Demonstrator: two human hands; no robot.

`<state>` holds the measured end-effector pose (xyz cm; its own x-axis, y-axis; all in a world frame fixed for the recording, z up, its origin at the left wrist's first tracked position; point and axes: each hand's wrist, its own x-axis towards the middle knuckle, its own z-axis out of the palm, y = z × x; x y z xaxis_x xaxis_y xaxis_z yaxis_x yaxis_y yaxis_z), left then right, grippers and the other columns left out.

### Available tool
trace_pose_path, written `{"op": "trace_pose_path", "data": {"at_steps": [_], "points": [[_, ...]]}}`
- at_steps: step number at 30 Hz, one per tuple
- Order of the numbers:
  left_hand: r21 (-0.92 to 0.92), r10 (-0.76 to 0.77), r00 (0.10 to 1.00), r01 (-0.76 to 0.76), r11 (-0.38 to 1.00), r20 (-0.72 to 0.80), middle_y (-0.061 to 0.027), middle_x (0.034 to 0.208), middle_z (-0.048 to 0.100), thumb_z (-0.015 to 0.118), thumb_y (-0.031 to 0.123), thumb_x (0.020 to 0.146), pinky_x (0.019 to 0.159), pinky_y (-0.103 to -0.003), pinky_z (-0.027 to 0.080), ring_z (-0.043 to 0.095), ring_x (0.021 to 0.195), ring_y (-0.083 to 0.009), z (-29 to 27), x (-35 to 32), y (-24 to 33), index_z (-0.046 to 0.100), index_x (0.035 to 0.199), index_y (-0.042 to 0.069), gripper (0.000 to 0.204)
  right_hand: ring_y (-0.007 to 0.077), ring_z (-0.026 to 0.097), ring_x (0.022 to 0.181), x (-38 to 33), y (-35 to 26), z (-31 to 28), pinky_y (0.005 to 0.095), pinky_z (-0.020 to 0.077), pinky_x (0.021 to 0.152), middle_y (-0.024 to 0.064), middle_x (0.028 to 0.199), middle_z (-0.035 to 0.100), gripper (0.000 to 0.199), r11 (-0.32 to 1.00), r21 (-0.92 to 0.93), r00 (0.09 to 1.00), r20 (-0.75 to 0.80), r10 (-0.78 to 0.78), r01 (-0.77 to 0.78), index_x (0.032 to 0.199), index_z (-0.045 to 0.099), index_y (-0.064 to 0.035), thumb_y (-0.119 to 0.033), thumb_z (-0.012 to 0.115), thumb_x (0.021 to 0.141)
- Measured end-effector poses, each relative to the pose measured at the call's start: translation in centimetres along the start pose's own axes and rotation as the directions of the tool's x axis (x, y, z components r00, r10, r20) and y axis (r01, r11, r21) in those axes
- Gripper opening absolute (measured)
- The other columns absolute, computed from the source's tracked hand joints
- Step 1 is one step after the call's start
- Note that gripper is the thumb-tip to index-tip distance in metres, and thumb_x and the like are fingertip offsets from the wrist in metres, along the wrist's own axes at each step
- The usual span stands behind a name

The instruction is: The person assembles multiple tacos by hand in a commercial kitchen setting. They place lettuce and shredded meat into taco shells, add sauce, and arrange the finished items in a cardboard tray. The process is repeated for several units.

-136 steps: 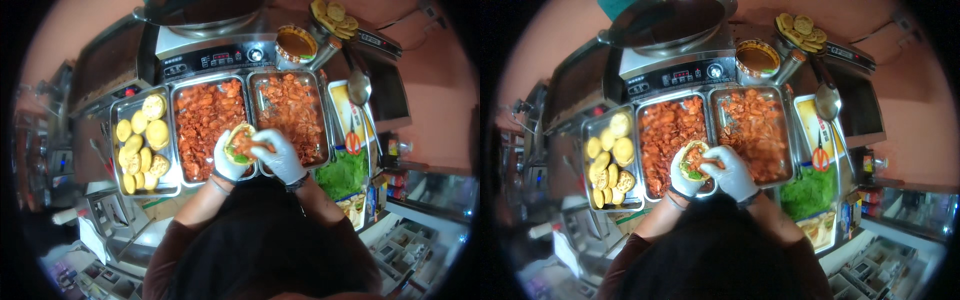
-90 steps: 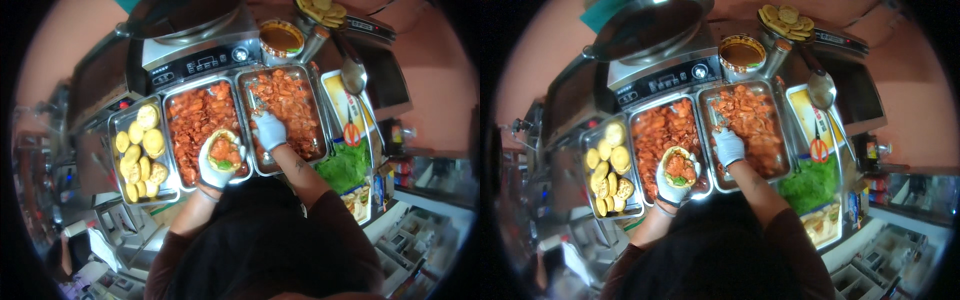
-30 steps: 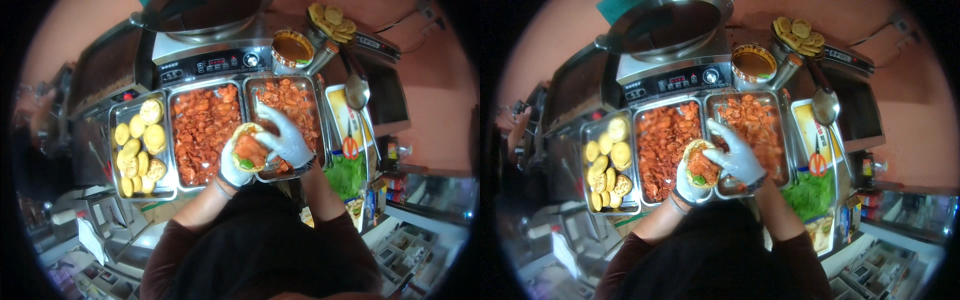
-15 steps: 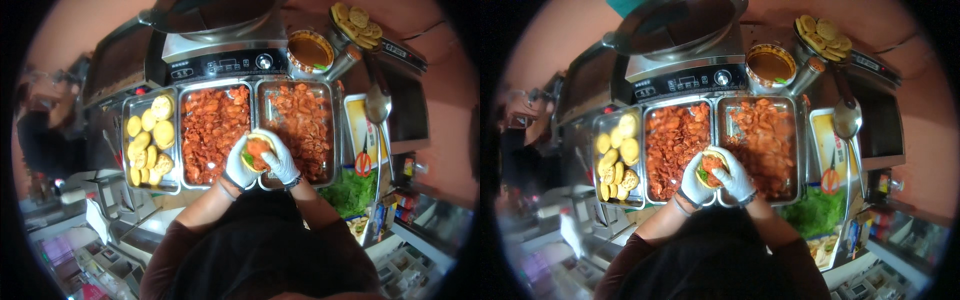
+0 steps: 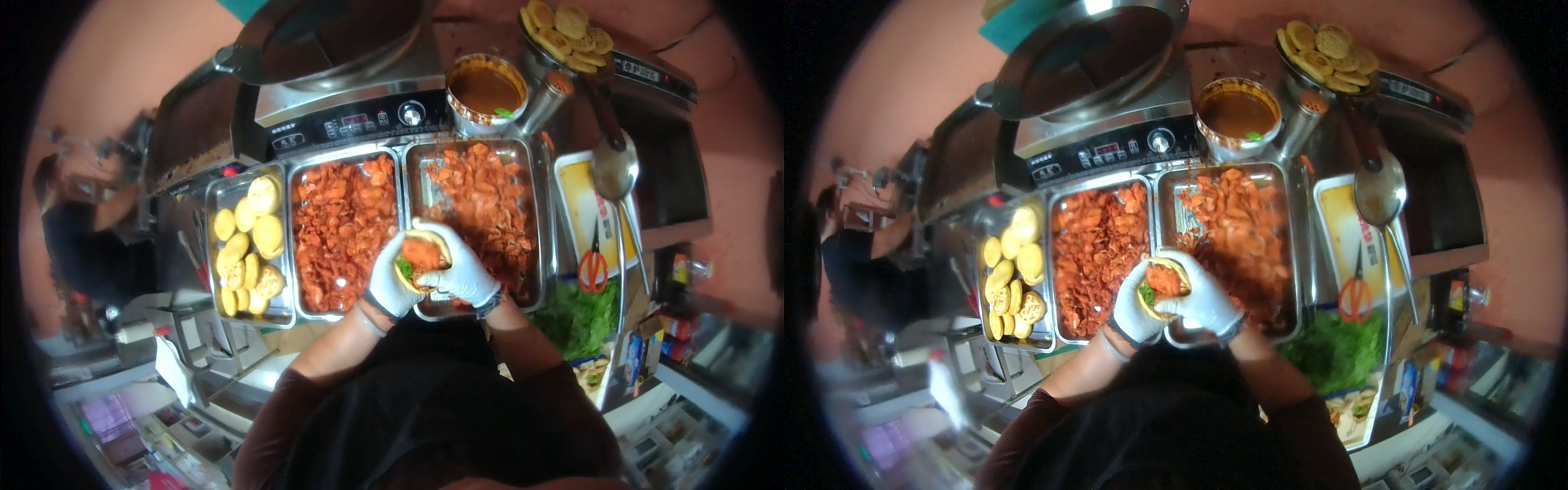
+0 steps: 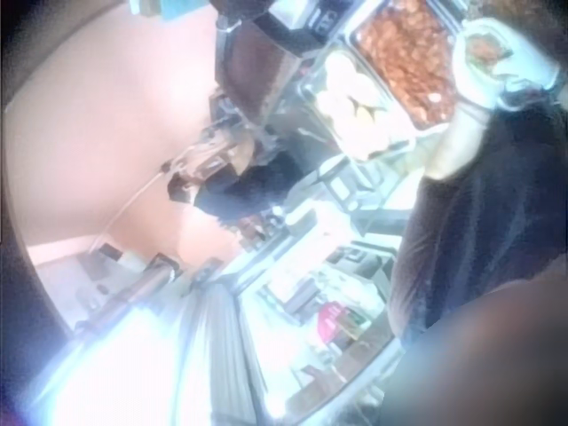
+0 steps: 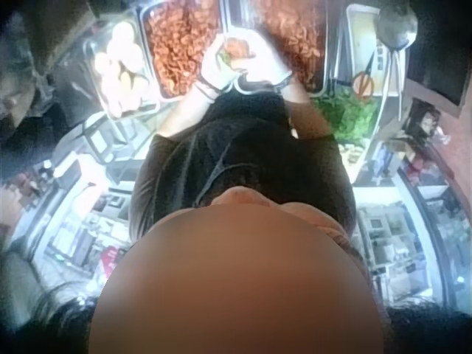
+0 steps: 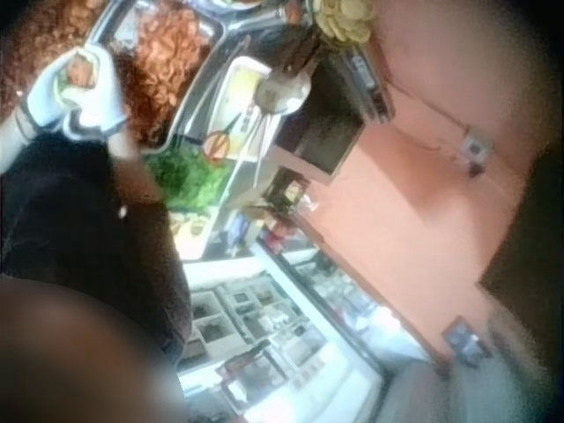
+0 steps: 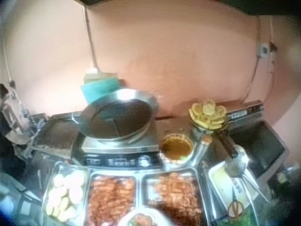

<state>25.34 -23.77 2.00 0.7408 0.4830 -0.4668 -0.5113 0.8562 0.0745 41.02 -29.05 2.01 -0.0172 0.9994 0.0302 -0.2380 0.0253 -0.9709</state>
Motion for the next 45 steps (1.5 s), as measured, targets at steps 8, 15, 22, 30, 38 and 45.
{"op": "trace_pose_path", "data": {"at_steps": [8,15,22,30,38,45], "points": [[0.001,-0.159,0.981,0.159,0.987,0.115,-0.016,0.126,0.065,0.047,0.044,0.105,0.104,-0.046,0.05,0.062,0.117,-0.0311,-1.0,-0.1,0.0,0.06,0.129,0.005,0.047,0.0212,0.066,0.116,-1.5,-0.8,3.8,0.0335,0.0545,0.097,0.0131,0.125,0.069,0.044,0.925,-0.375,0.907,-0.367,-0.207,0.059,0.126,0.066,-0.0024,-0.007,0.08,0.084],[0.196,-0.346,0.93,0.365,0.91,-0.125,-0.0056,0.106,0.067,0.052,0.04,0.1,0.089,-0.031,0.055,0.065,0.102,-0.0225,2.9,-3.0,-1.8,0.063,0.109,0.011,0.032,0.026,0.066,0.116,-6.5,0.3,8.3,0.0358,0.0539,0.099,0.0162,0.127,0.068,0.031,0.816,-0.547,0.734,-0.473,-0.486,0.188,0.119,0.071,0.0018,0.003,0.069,0.088],[0.241,-0.626,0.78,0.611,0.754,-0.021,-0.0098,0.106,0.065,0.043,0.04,0.106,0.083,-0.035,0.057,0.065,0.096,-0.0227,-0.5,-3.7,-8.2,0.062,0.111,0.011,0.035,0.031,0.059,0.127,-15.8,-0.5,10.2,0.04,0.0447,0.11,0.0176,0.128,0.068,0.032,0.885,-0.465,0.646,-0.669,-0.367,0.021,0.121,0.071,-0.0004,-0.005,0.068,0.09],[0.338,-0.878,0.478,0.822,0.458,0.026,-0.0123,0.106,0.067,0.042,0.036,0.105,0.089,-0.038,0.055,0.066,0.1,-0.0259,-1.3,-3.4,-17.7,0.061,0.11,0.007,0.035,0.0402,0.048,0.137,-26.9,-1.5,11.0,0.0497,0.0342,0.117,0.0212,0.144,0.055,0.054,0.694,-0.702,0.538,-0.653,-0.533,-0.163,0.138,0.06,-0.0035,-0.036,0.062,0.094],[0.353,-0.916,0.304,0.913,0.203,-0.26,-0.0094,0.121,0.063,0.036,0.061,0.104,0.103,-0.049,0.046,0.058,0.115,-0.0293,0.7,-7.5,-32.6,0.06,0.123,0.017,0.053,0.0388,0.038,0.144,-42.9,-2.9,8.0,0.0484,0.0291,0.121,0.0243,0.153,0.042,0.09,0.657,-0.629,0.548,-0.749,-0.371,-0.415,0.15,0.046,-0.0048,-0.037,0.086,0.077],[0.589,-0.897,0.342,0.799,0.121,-0.279,-0.0155,0.141,0.054,0.032,0.067,0.103,0.111,-0.053,0.042,0.051,0.131,-0.0355,-2.3,-8.5,-45.1,0.047,0.145,0.013,0.07,0.0216,0.056,0.13,-53.5,0.4,5.4,0.0346,0.0447,0.111,0.0143,0.142,0.059,0.077,0.923,-0.218,0.162,-0.971,-0.174,-0.317,0.149,0.046,-0.005,-0.01,0.082,0.082]]}}
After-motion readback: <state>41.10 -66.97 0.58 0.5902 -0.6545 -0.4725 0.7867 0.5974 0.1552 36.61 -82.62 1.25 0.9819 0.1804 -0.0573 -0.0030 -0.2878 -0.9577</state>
